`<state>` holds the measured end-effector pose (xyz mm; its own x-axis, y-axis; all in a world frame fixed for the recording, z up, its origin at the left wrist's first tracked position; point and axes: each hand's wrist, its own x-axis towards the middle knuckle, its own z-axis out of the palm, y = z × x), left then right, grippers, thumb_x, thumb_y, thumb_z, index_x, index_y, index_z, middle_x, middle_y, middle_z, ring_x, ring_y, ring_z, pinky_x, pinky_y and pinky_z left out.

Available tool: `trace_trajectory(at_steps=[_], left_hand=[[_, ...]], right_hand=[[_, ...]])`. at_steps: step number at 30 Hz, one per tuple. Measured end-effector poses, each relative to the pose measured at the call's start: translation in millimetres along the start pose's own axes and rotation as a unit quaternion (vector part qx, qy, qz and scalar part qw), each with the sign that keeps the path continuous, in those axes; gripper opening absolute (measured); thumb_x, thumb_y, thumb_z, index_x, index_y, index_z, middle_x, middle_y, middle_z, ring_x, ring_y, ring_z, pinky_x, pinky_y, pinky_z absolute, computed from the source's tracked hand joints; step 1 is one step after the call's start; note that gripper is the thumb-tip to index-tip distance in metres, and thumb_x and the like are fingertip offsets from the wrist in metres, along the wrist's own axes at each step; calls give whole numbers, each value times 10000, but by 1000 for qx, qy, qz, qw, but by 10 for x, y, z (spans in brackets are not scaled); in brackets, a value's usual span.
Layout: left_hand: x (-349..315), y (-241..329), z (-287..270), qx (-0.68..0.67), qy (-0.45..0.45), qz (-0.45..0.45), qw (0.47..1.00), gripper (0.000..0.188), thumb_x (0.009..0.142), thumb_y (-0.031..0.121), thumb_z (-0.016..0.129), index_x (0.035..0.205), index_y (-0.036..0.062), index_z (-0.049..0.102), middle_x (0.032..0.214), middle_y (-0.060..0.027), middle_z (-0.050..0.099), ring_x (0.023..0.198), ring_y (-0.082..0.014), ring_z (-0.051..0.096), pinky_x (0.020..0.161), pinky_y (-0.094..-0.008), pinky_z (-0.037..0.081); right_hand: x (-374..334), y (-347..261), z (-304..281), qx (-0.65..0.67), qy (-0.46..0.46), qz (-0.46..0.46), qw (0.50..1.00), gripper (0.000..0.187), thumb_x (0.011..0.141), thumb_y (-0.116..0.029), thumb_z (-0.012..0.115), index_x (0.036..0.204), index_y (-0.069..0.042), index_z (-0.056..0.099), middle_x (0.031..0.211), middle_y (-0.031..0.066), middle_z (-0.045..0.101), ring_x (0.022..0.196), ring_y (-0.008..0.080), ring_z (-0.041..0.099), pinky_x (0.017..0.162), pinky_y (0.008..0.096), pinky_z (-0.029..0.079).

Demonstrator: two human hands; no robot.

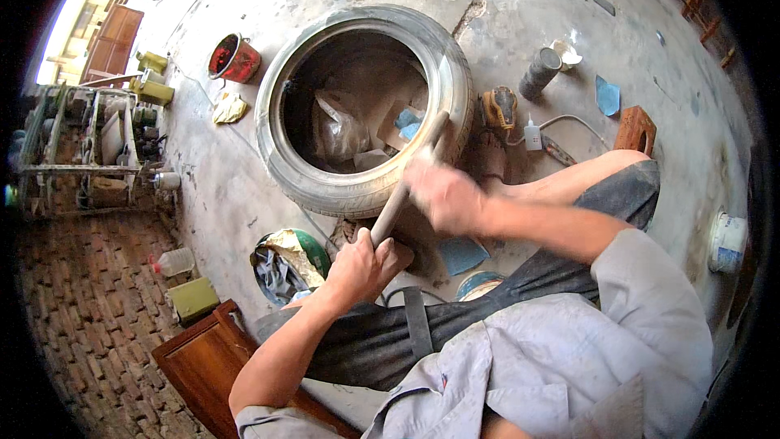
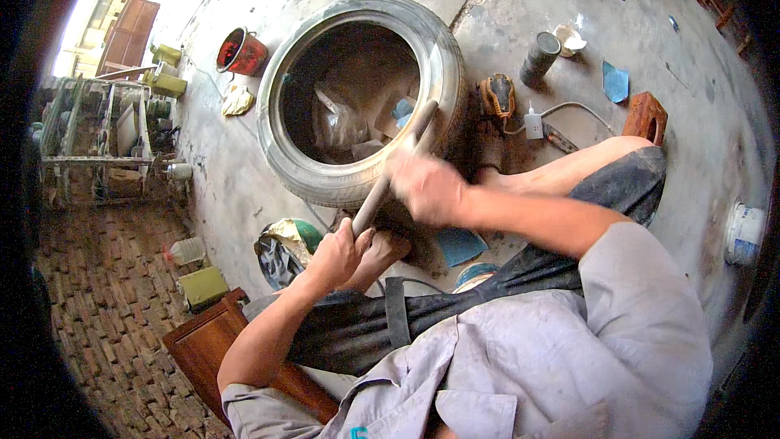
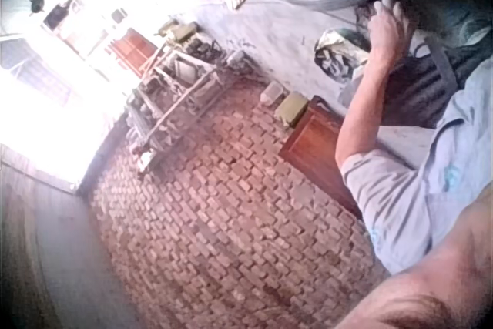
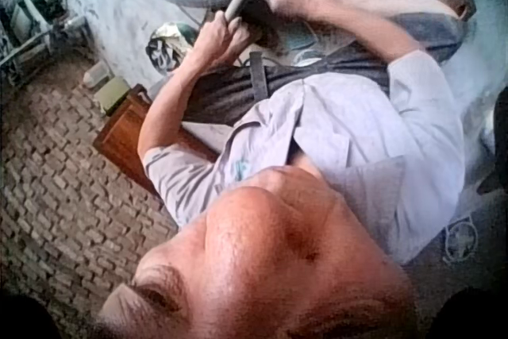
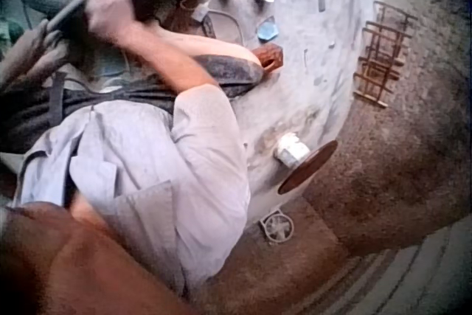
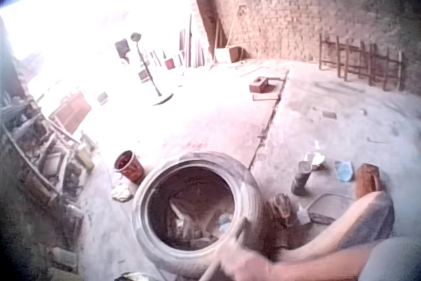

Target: The person selects a sanding block from a cluttered shelf, then sits on the floor and sands a long metal pipe using the sanding block. The pipe is held against a tire for stability while sanding.

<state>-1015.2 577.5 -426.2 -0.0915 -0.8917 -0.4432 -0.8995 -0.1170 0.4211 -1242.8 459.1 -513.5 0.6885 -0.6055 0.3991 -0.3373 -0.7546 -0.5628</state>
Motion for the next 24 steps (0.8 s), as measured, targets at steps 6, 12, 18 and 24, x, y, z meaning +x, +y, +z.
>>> trace_trajectory(at_steps=[6, 12, 18, 24], left_hand=[[39, 31, -41, 17, -13, 0, 1000, 462, 1039, 389, 573, 1010, -57, 458, 746, -380, 622, 765, -577, 631, 619, -629, 487], [-11, 63, -70, 13, -11, -11, 1000, 475, 1046, 403, 557, 1005, -57, 448, 751, -371, 628, 771, -575, 635, 636, -632, 493], [24, 89, -93, 17, -19, 13, 1000, 486, 1061, 405, 526, 1013, -73, 447, 728, -359, 616, 748, -563, 640, 621, -620, 498], [-43, 87, -81, 84, -33, 62, 994, 495, 1057, 416, 535, 1014, -70, 451, 739, -339, 625, 761, -549, 647, 627, -610, 502]], right_hand=[[260, 802, -282, -7, -2, 94, 996, 287, 835, -102, 540, 1055, 69, 609, 1070, 266, 642, 1091, 429, 629, 995, 470, 510], [136, -138, -55, 1, 0, -64, 998, 481, 826, -104, 537, 1254, 107, 601, 1291, 301, 627, 1221, 413, 624, 1108, 453, 473], [269, 756, -210, -29, -5, 70, 997, 231, 831, -96, 539, 997, 32, 638, 1007, 251, 648, 1019, 416, 650, 975, 520, 507], [86, -70, -115, -17, -22, -44, 999, 398, 847, -98, 525, 1171, 109, 624, 1220, 304, 651, 1173, 413, 636, 1092, 457, 475]])
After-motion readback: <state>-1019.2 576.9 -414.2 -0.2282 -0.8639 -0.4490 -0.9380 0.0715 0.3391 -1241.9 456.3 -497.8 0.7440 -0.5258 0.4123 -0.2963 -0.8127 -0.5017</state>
